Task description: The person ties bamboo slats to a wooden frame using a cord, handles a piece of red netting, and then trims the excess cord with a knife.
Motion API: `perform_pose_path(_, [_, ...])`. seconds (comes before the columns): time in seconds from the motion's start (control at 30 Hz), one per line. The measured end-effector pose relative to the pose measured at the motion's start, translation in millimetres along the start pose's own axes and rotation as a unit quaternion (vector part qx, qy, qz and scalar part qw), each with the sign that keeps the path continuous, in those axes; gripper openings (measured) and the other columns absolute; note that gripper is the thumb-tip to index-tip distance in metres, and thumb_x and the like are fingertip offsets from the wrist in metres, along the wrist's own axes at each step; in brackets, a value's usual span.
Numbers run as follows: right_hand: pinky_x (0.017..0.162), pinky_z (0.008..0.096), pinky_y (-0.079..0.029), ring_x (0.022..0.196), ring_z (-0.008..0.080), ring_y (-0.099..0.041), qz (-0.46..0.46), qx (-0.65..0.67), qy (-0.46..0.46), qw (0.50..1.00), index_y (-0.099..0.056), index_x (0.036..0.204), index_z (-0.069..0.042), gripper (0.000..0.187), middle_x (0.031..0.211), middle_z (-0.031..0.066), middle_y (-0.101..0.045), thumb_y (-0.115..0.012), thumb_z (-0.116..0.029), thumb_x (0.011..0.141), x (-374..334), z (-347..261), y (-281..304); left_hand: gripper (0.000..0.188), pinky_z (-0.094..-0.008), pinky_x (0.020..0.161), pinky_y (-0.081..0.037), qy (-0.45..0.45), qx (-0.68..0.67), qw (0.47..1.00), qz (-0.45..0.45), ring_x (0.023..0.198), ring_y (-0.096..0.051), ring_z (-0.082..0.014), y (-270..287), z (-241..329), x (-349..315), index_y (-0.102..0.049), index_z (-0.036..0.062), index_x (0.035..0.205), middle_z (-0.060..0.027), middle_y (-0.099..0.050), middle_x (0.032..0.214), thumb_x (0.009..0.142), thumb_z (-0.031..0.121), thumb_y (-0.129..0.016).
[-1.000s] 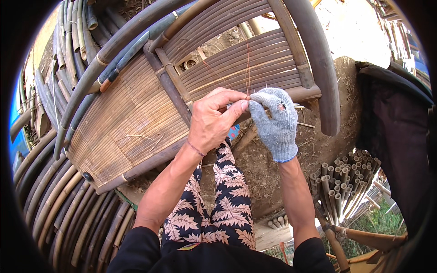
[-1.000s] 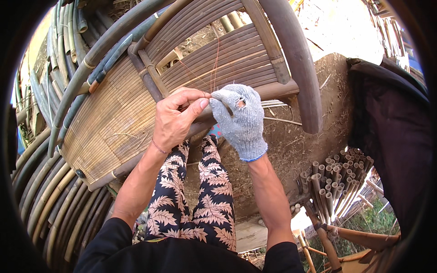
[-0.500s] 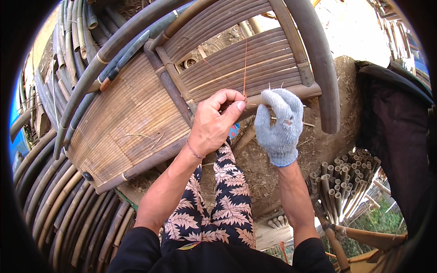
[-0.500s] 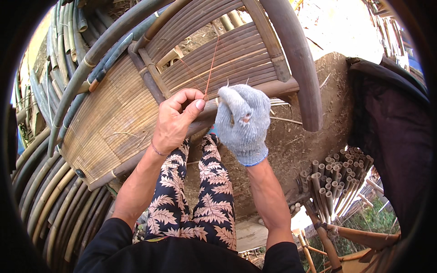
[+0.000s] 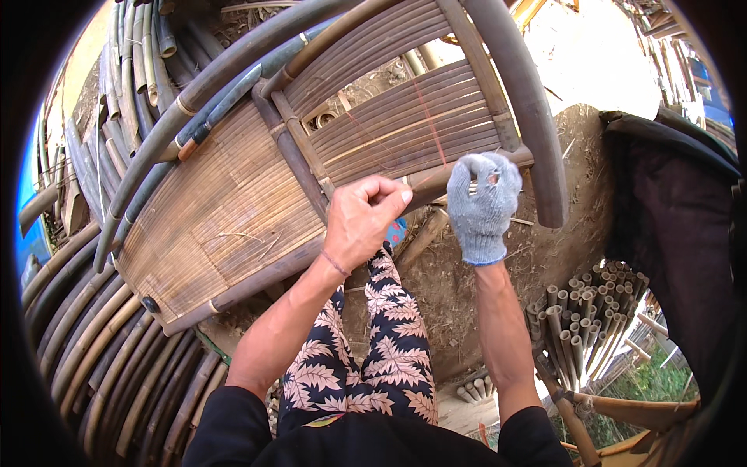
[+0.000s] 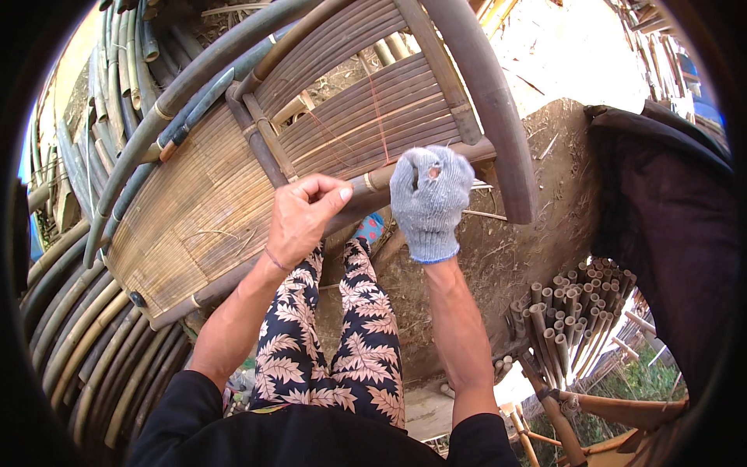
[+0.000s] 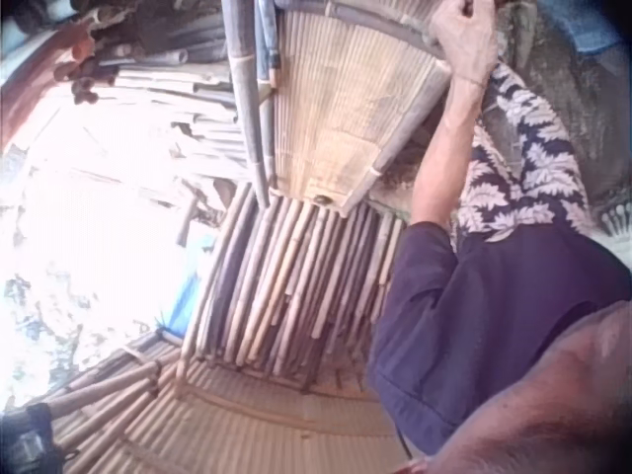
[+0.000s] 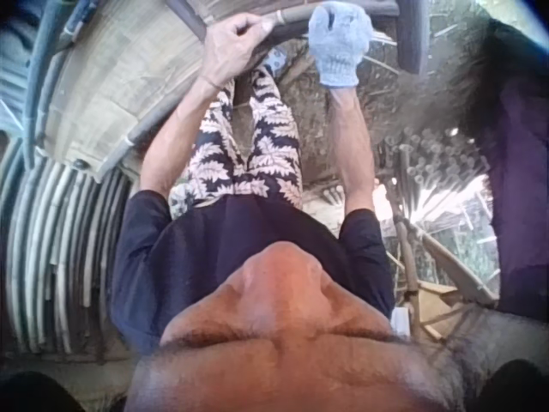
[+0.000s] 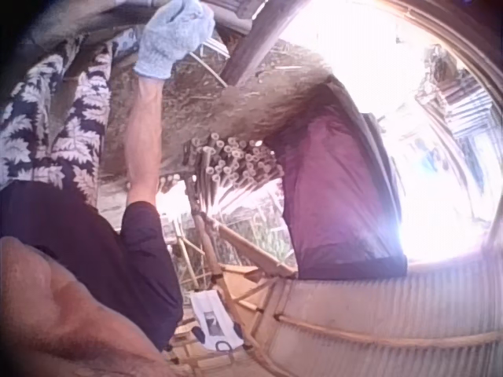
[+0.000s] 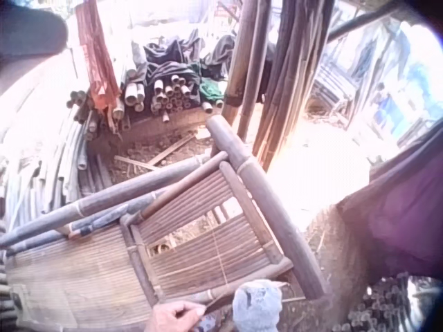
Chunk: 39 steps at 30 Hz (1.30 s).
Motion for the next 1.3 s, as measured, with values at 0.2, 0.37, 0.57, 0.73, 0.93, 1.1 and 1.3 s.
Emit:
perform_pose_path(0.2, [0.084, 0.0449, -0.050, 0.091, 0.0362, -0.062, -0.435, 0.112, -0.215, 0.868, -0.065, 0.094, -0.005, 0.017, 0.094, 0.0187, -0.064, -0.055, -0.019, 0.090, -210, -25, 122, 0.024, -0.0305, 0.074, -0.052, -0.016, 0.115, 0.993, -0.016, 0.079, -0.066, -0.0152, 23, -36, -130, -0.070, 0.0013, 0.106, -0.0121, -0.072, 0.089, 0.095, 0.021, -0.061])
perform_pose_path(0.37, [0.086, 0.0462, -0.050, 0.097, 0.0393, -0.064, -0.675, 0.085, -0.331, 0.654, -0.069, 0.097, -0.004, 0.030, 0.098, 0.0228, -0.067, -0.049, -0.026, 0.093, -356, -82, 288, 0.026, -0.0352, 0.076, -0.053, 0.030, 0.139, 0.989, 0.036, 0.082, -0.070, -0.0249, 55, -42, -213, -0.071, 0.0031, 0.104, -0.0160, -0.072, 0.091, 0.096, 0.024, -0.058])
perform_pose_path(0.57, [0.084, 0.0448, -0.051, 0.094, 0.0386, -0.065, -0.613, 0.070, -0.365, 0.698, -0.069, 0.098, -0.005, 0.031, 0.096, 0.0216, -0.068, -0.049, -0.029, 0.093, -322, -103, 330, 0.027, -0.0316, 0.076, -0.053, -0.032, 0.086, 0.994, 0.051, 0.080, -0.067, -0.0161, 68, -4, -225, -0.072, 0.0036, 0.106, -0.0112, -0.072, 0.087, 0.095, 0.026, -0.060])
perform_pose_path(0.73, [0.081, 0.0436, -0.052, 0.092, 0.0380, -0.065, -0.567, 0.079, -0.349, 0.741, -0.070, 0.099, -0.007, 0.032, 0.095, 0.0207, -0.068, -0.049, -0.031, 0.093, -315, -138, 350, 0.023, -0.0303, 0.072, -0.052, -0.049, 0.135, 0.990, -0.003, 0.076, -0.066, -0.0157, 84, 31, -224, -0.072, 0.0056, 0.104, -0.0090, -0.071, 0.083, 0.096, 0.023, -0.060])
perform_pose_path(0.93, [0.079, 0.0421, -0.053, 0.090, 0.0373, -0.066, -0.549, 0.094, -0.299, 0.775, -0.070, 0.100, -0.008, 0.034, 0.094, 0.0195, -0.068, -0.049, -0.034, 0.093, -317, -202, 355, 0.026, -0.0309, 0.068, -0.050, -0.075, 0.176, 0.981, -0.007, 0.074, -0.063, -0.0152, 130, 17, -241, -0.072, 0.0039, 0.104, -0.0086, -0.069, 0.080, 0.095, 0.025, -0.061])
perform_pose_path(1.1, [0.076, 0.0412, -0.054, 0.087, 0.0368, -0.066, -0.553, 0.090, -0.176, 0.810, -0.070, 0.100, -0.010, 0.033, 0.092, 0.0176, -0.069, -0.051, -0.035, 0.092, -259, -216, 358, 0.026, -0.0276, 0.058, -0.044, -0.065, 0.142, 0.988, -0.009, 0.064, -0.053, -0.0090, 146, -13, -254, -0.073, 0.0037, 0.104, 0.0003, -0.062, 0.070, 0.097, 0.025, -0.061])
perform_pose_path(1.3, [0.074, 0.0435, -0.054, 0.085, 0.0394, -0.065, -0.632, 0.076, 0.014, 0.771, -0.070, 0.104, -0.011, 0.032, 0.093, 0.0170, -0.069, -0.055, -0.034, 0.089, -173, -193, 330, 0.034, -0.0374, 0.085, -0.053, -0.040, 0.168, 0.985, -0.017, 0.096, -0.070, -0.0311, 130, -4, -261, -0.073, 0.0081, 0.108, -0.0166, -0.073, 0.099, 0.094, 0.036, -0.058])
Point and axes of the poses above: each hand's wrist, its own x-axis towards the middle knuckle, its own y-axis out of the back of the hand, z = x × y, the point moved 4 cm from there along x, towards the middle knuckle
